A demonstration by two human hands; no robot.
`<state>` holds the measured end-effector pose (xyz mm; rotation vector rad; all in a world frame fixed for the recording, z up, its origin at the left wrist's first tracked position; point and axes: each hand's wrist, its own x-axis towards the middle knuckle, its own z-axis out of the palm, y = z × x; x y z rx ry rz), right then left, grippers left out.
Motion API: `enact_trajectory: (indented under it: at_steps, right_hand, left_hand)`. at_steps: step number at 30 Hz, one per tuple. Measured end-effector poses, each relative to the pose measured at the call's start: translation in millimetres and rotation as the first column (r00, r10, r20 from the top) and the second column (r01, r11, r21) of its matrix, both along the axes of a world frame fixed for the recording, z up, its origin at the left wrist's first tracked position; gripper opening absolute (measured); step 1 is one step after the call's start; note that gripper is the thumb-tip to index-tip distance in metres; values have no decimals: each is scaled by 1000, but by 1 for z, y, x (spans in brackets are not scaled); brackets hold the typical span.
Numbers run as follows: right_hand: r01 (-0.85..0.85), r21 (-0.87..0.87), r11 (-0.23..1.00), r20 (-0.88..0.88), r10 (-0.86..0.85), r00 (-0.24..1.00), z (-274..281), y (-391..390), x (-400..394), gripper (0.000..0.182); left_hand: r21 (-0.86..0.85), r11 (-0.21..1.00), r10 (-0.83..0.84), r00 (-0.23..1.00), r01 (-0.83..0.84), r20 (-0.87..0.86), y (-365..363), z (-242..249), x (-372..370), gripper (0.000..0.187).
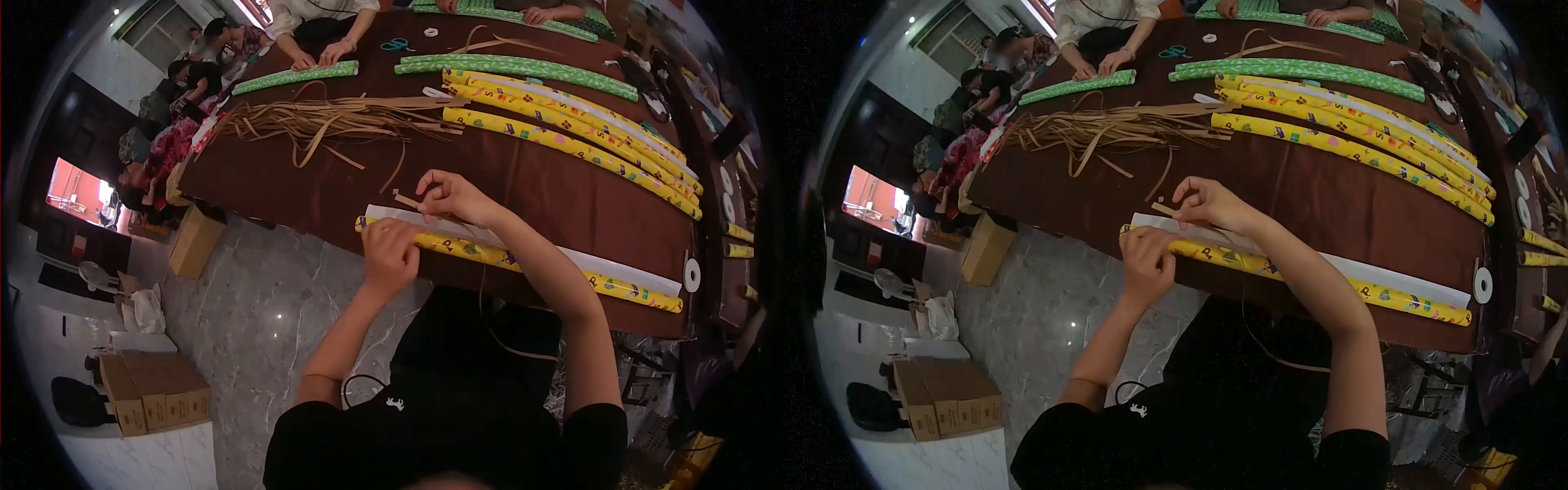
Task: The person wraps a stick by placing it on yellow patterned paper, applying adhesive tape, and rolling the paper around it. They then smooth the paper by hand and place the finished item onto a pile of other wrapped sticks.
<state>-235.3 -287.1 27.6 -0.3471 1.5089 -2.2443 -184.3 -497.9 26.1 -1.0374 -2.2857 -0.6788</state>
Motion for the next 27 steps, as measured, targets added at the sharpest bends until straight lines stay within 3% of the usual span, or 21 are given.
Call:
enact_trajectory:
  at_steps: [1, 2, 3, 5, 7, 9, 15, 17, 22, 24, 27]
  right_hand:
    - [-28, 60, 998, -54, 32, 998, 0, -3, 3, 21]
    - [-52, 124, 991, -107, 65, 992, 0, -6, 6, 23]
    - [-56, 114, 992, -107, 68, 992, 2, -9, 8, 23]
    - [-113, 299, 947, -152, 164, 975, 6, -13, 12, 25]
    - [-128, 290, 948, -122, 169, 978, 11, -16, 16, 27]
    - [-142, 287, 947, -87, 174, 981, 11, -15, 17, 28]
    - [-114, 346, 931, -132, 169, 977, 6, -9, 11, 31]
    - [-137, 337, 932, -112, 183, 977, 4, -9, 10, 27]
    - [-27, 458, 889, -146, 105, 984, -3, -10, 8, 17]
    - [-2, 485, 874, -119, 68, 991, -7, -11, 8, 16]
    - [136, 597, 790, -256, 27, 966, -14, -13, 6, 19]
  left_hand:
    - [-14, 1000, 4, 1000, -4, 3, -1, 5, -2, 31]
    - [184, 971, 99, 955, -154, 281, 1, 11, -4, 29]
    - [325, 880, 124, 828, -346, 548, 0, 14, -7, 28]
    - [321, 878, 102, 794, -355, 599, -7, 7, -13, 31]
    - [334, 900, -45, 704, -279, 709, -11, 2, -14, 31]
    - [354, 887, -65, 677, -298, 733, -14, -2, -13, 28]
    - [469, 796, -10, 766, -383, 642, -46, -9, -52, 22]
    - [442, 792, -12, 713, -422, 701, -53, -11, -65, 22]
    - [344, 865, 52, 748, -365, 661, -67, -17, -93, 20]
    - [294, 888, 26, 674, -355, 738, -71, -19, -98, 18]
    - [217, 916, 88, 696, -338, 713, -75, -29, -106, 17]
